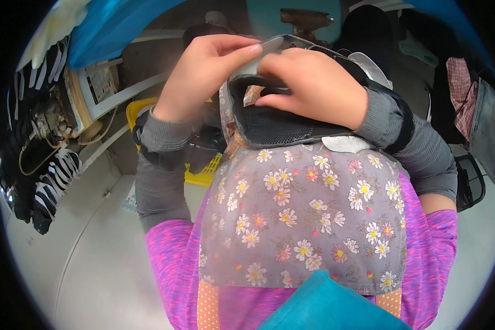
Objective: The person is inserting and aligning foam and fabric linings into shoe uppers.
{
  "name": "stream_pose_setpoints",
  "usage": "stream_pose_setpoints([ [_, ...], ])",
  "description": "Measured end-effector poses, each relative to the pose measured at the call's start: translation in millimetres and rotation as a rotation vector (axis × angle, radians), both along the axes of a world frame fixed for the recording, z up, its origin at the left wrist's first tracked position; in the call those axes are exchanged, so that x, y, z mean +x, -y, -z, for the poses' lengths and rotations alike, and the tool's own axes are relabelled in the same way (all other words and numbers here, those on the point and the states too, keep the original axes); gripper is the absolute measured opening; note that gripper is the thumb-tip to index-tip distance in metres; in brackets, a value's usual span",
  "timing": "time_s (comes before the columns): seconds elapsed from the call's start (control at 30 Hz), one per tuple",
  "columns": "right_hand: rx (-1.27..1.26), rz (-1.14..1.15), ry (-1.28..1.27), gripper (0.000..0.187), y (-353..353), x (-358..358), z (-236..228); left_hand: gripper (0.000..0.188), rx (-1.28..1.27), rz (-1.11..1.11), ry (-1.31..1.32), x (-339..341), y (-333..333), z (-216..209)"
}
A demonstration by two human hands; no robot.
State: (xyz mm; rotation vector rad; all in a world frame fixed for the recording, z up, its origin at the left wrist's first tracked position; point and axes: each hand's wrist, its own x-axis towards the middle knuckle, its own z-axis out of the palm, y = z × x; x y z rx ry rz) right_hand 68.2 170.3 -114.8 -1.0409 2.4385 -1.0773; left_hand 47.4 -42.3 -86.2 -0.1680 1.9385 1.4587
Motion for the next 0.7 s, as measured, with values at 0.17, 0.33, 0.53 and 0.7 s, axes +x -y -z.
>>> stream_pose_setpoints([
  [0.17, 0.057, -0.096, -0.274, 0.010, 17, -6, 15, 0.037, 0.021, 0.117, -0.148, 11, -1, 6],
  [0.33, -0.135, -0.330, -0.312, 0.010, 0, -8, 21, 0.036, -0.042, 0.113, -0.153, 17, 0, 12],
  [0.53, -0.130, -0.550, -0.181, 0.013, -25, -6, 9, 0.037, 0.004, 0.075, -0.087, 20, 9, 27],
  [0.7, -0.087, -0.394, -0.266, 0.014, -30, -5, 13, 0.036, 0.062, -0.028, -0.084, 19, 8, 32],
])
